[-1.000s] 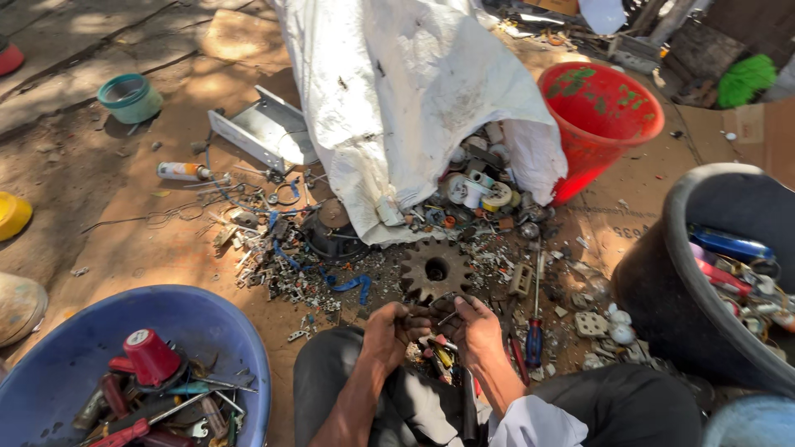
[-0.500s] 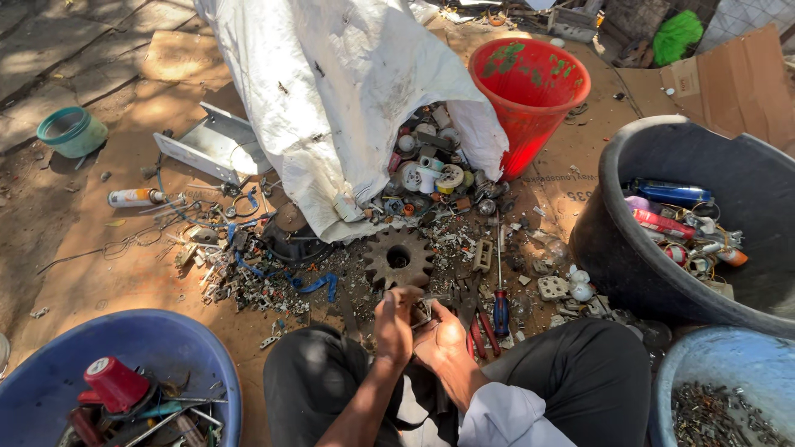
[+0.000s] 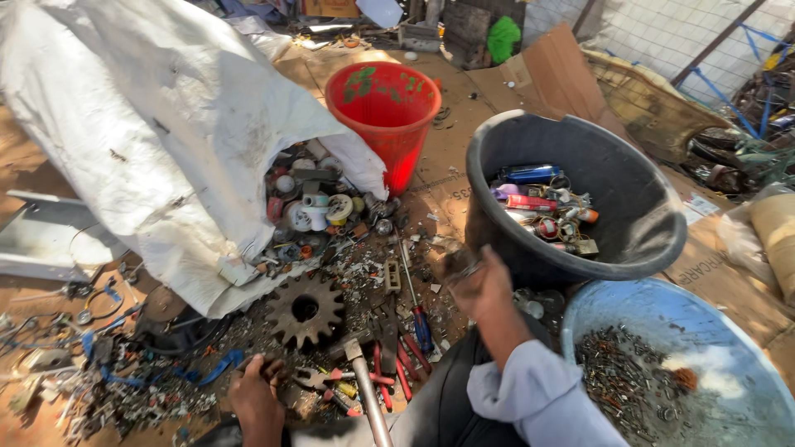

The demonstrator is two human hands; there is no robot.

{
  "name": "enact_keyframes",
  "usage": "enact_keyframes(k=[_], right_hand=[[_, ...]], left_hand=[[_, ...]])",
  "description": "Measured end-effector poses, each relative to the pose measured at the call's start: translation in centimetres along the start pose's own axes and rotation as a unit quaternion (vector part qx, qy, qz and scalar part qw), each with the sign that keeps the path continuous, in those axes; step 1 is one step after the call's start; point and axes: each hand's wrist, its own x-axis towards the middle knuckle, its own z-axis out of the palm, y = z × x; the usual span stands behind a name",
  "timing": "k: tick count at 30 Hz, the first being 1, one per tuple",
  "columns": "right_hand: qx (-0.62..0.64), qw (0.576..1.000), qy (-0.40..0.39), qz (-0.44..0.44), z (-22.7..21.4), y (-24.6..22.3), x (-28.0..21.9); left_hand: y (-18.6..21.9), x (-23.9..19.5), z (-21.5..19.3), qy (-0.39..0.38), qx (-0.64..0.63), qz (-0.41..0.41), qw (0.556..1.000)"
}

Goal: The person sits on the ground and uses a hammer to strike a small electronic component held in their left hand. They repeatedly hit the object to break it apart and extract copper wire, which they pull out by hand and place into a pile.

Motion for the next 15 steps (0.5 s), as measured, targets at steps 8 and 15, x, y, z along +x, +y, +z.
enact_keyframes(k=[8,15], right_hand=[[-0.146,0.969,-0.002,-0.199,1.3,-3.0,3.7],[-0.789,0.462,-0.221,-0.34,-5.5,8.7,9.8]], left_hand=[[-0.5,0.3,2.4,-0.018,0.077,0.01,0.997],[0.9,-2.3,2.8,0.057,0.458,0.046,0.886]])
